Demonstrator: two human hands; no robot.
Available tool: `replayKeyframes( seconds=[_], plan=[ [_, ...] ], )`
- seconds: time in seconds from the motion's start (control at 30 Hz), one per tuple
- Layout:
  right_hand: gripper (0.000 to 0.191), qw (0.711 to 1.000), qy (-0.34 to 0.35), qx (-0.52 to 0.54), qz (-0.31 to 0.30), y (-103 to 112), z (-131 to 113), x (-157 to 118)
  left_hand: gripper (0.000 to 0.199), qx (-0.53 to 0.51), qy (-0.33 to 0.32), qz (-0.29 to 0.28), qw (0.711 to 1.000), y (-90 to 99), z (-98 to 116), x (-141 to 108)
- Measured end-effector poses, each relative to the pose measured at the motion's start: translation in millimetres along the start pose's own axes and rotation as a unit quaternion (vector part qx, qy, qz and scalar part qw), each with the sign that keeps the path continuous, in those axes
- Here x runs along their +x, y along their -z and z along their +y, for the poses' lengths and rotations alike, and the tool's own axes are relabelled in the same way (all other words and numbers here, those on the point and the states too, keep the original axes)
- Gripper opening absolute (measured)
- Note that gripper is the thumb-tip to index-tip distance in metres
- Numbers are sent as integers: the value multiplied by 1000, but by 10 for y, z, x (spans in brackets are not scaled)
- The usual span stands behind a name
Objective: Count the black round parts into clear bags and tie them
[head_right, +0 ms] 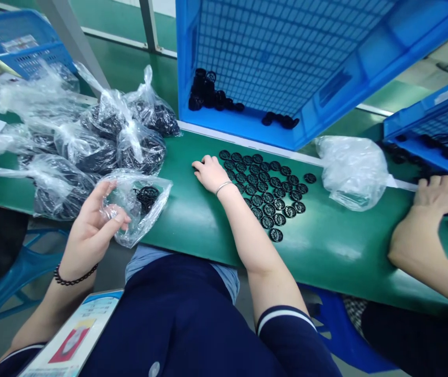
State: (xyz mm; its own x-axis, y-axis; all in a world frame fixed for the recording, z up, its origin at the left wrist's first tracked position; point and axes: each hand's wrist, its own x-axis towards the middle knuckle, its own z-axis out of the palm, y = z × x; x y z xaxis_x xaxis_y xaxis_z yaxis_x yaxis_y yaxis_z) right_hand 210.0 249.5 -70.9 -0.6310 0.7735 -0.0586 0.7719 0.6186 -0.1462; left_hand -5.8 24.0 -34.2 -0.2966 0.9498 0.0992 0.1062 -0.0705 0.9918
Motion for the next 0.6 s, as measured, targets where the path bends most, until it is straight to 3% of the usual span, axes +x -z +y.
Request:
replayKeyframes(
  seconds=[0.1, 0.2, 0.23, 0.3, 0.37, 0.43, 0.5, 0.6],
  plan=[
    [31, 994, 19, 102, 45, 97, -166, -95, 71, 4, 5, 6, 1000, 1, 2, -1],
    [33, 947, 82, 274, 147, 306, -499, -343, 69, 6, 13, 8, 1000, -23, 11, 14],
    [33, 929, 115, 313, 159, 365, -630, -428, 68, 6, 15, 8, 1000, -33, 14, 22],
    [31, 912, 192, 341, 123, 417, -877, -550, 66, 5, 16, 7, 1000, -49, 21, 36],
    [30, 921, 226, 310, 67, 374, -1052, -588, 65, 2, 12, 6, 1000, -54, 24, 42],
    [37, 948, 196, 246, 41, 290, -1139, -571, 65, -2, 6, 2, 1000, -49, 27, 38],
    [50, 973, 142, 177, 42, 247, -1162, -559, 65, -12, 4, -5, 1000, -46, 35, 23],
    [65, 987, 100, 110, 67, 346, -1137, -614, 64, -39, 12, -16, 999, -78, 64, -9]
  ],
)
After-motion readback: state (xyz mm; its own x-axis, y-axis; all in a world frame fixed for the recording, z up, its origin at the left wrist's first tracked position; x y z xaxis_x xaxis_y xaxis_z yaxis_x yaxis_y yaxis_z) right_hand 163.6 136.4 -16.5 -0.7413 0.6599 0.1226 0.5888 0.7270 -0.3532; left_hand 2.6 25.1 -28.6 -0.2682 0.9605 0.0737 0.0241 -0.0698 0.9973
